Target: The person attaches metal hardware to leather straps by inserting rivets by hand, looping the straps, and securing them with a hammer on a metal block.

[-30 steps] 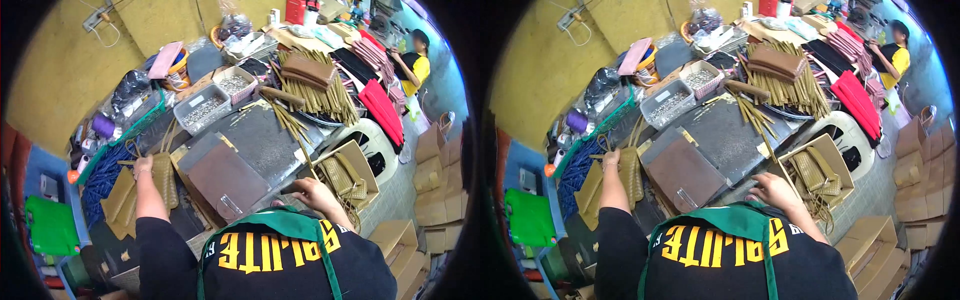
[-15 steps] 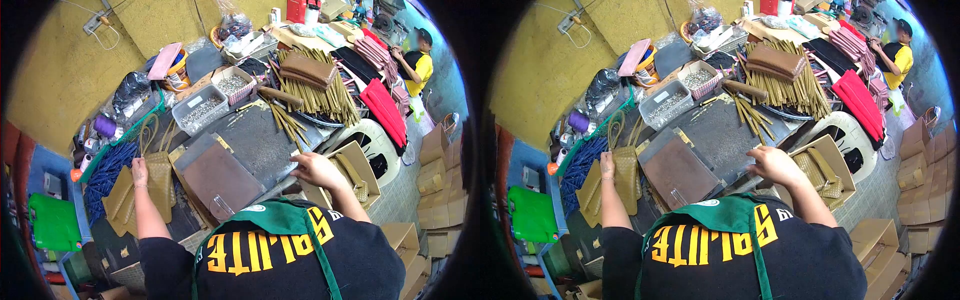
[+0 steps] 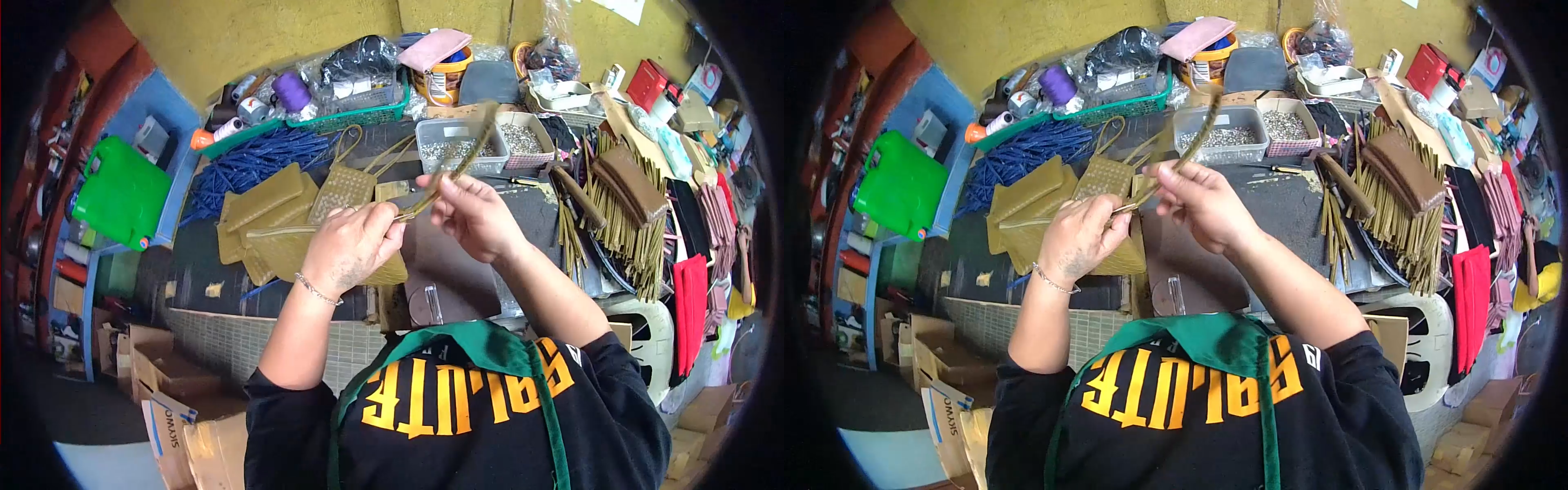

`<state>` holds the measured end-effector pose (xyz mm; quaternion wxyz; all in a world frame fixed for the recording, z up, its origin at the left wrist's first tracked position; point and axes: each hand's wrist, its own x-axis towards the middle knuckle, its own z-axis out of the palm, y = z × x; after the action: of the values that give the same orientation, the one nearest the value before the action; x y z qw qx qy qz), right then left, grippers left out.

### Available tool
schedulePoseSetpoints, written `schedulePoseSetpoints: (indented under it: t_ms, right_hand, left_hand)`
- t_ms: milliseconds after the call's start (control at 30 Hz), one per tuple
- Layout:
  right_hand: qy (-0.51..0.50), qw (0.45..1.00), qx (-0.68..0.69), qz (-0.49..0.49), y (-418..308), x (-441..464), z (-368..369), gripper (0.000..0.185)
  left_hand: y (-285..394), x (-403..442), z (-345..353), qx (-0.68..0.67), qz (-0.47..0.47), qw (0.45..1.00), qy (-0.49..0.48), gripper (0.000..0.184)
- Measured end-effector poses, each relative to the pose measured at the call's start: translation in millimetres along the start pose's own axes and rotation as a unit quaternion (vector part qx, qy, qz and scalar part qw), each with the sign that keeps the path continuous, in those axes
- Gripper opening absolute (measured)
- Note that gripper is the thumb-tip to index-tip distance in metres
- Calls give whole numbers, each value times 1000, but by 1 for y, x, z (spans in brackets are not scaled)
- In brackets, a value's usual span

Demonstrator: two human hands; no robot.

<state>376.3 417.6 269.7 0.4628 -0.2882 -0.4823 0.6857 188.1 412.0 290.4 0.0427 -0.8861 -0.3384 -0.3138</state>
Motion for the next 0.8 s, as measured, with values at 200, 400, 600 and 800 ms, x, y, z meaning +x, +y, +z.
schedulePoseSetpoints:
  t_ms: [200, 400, 600, 800]
  right_hand:
    - [-23, 992, 125, 0, 8, 7, -1, 28]
    - [-46, 978, 203, 4, 17, 4, -18, 25]
    - [-55, 967, 248, 26, 22, 6, -18, 17]
    - [-68, 965, 252, 10, 24, 0, -18, 27]
  left_hand:
    - [2, -6, 2, 35, -21, 999, -27, 16]
    - [8, 0, 10, 18, -43, 999, -26, 18]
    - [14, -2, 10, -28, -51, 998, -13, 23]
    - [11, -5, 12, -61, -75, 995, -25, 21]
